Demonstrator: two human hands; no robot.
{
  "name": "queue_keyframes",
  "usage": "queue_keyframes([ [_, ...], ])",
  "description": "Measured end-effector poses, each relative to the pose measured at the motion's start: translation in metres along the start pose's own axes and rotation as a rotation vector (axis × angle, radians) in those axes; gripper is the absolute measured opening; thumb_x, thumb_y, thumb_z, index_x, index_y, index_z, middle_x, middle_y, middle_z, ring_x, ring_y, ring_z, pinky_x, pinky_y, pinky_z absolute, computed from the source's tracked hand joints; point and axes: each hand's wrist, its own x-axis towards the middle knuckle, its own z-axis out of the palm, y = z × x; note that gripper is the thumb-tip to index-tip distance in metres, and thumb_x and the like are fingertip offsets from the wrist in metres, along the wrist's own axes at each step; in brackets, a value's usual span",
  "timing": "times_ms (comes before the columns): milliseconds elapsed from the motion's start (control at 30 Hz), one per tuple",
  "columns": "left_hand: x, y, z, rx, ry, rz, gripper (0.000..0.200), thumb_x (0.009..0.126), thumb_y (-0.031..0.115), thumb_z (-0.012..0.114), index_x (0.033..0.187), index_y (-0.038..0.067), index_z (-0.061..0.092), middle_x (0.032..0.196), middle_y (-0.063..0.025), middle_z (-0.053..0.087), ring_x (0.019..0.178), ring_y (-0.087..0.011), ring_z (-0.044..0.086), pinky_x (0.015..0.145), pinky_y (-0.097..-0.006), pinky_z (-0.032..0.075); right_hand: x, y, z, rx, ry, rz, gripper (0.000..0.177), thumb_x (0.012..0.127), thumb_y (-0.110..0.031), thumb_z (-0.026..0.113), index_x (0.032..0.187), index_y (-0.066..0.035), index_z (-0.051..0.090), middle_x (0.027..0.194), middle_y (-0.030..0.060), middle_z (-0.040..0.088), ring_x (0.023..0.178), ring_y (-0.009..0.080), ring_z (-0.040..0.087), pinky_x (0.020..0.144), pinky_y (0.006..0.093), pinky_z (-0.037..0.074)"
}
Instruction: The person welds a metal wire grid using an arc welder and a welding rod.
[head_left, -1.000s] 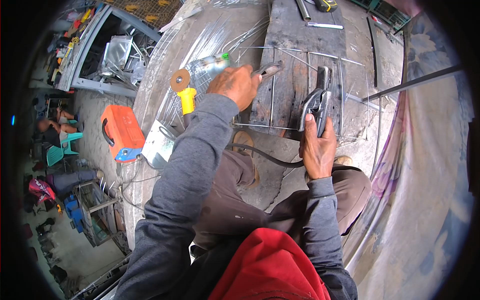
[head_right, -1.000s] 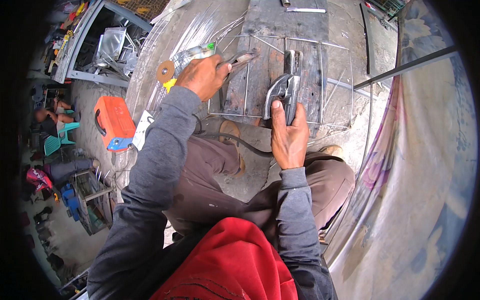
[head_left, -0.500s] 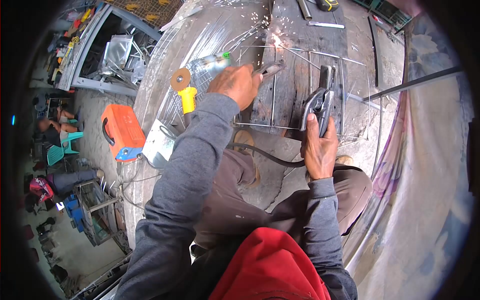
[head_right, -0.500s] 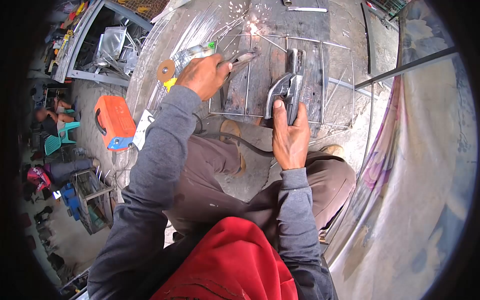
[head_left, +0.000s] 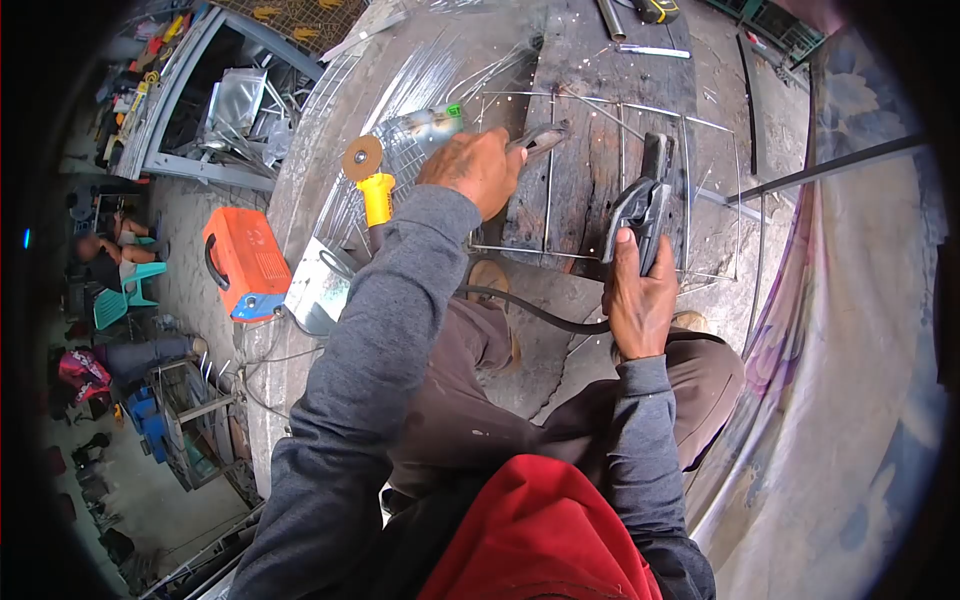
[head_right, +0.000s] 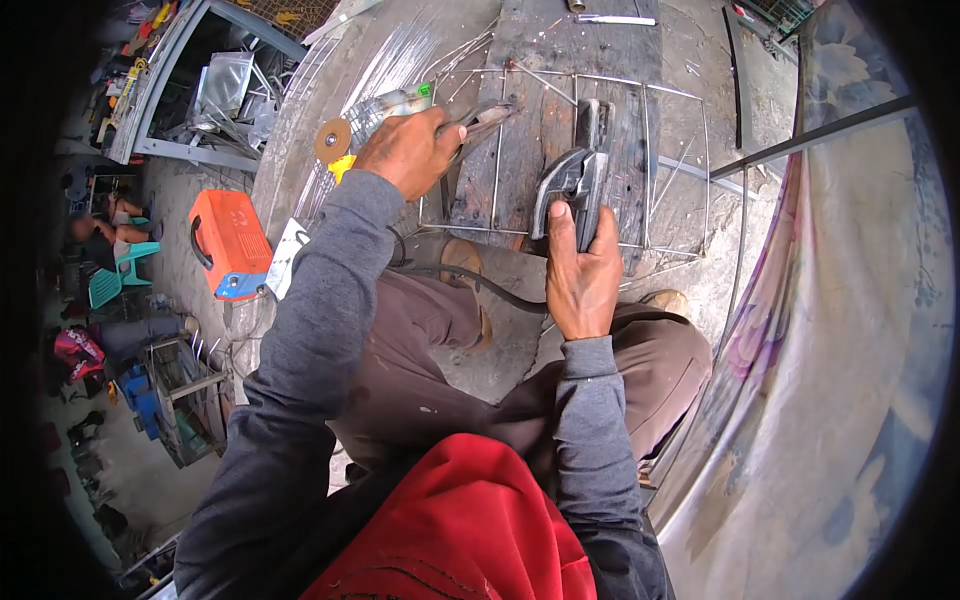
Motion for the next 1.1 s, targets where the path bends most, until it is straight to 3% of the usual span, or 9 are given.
queue_keyframes([
  [300,-0.0023,0.0036,-0.0037,-0.006,-0.01,-0.027,0.037,0.097,0.035,0.053,0.11,0.002,0.063,0.105,-0.0227,0.067,0.102,-0.0403,0.064,0.089,-0.0488,0.05,0.0,0.003,-0.0003,-0.07,-0.021,0.035,0.046,0.096,-0.041,0.062,0.095,0.004,0.053,0.074,0.0127,0.057,0.068,0.0151,0.049,0.064,0.0331,0.045],
  [567,0.0024,-0.0046,0.0038,0.015,0.013,0.035,0.04,0.099,0.037,0.049,0.113,0.004,0.064,0.097,-0.0225,0.068,0.092,-0.0399,0.067,0.083,-0.0464,0.052,0.0004,0.0056,0.0007,0.0,-0.064,0.157,0.043,0.096,-0.04,0.061,0.098,0.002,0.054,0.074,0.0091,0.057,0.067,0.0126,0.048,0.061,0.0309,0.044],
  [733,-0.0007,-0.0001,-0.0015,-0.004,-0.008,-0.005,0.044,0.097,0.039,0.05,0.118,0.002,0.062,0.107,-0.023,0.068,0.1,-0.0396,0.065,0.089,-0.0473,0.05,-0.0005,0.0048,0.0015,0.052,-0.022,0.077,0.039,0.097,-0.036,0.061,0.096,0.003,0.054,0.075,0.0073,0.056,0.07,0.0117,0.047,0.064,0.0292,0.044],
  [1100,-0.0008,-0.0008,-0.0006,0.009,0.012,0.007,0.045,0.097,0.039,0.05,0.117,0.001,0.062,0.103,-0.0244,0.068,0.099,-0.0405,0.065,0.088,-0.0478,0.05,-0.0012,0.0055,0.0011,-0.004,-0.015,0.043,0.04,0.097,-0.037,0.062,0.095,0.002,0.053,0.077,0.0101,0.057,0.072,0.0139,0.049,0.067,0.0316,0.046],
])
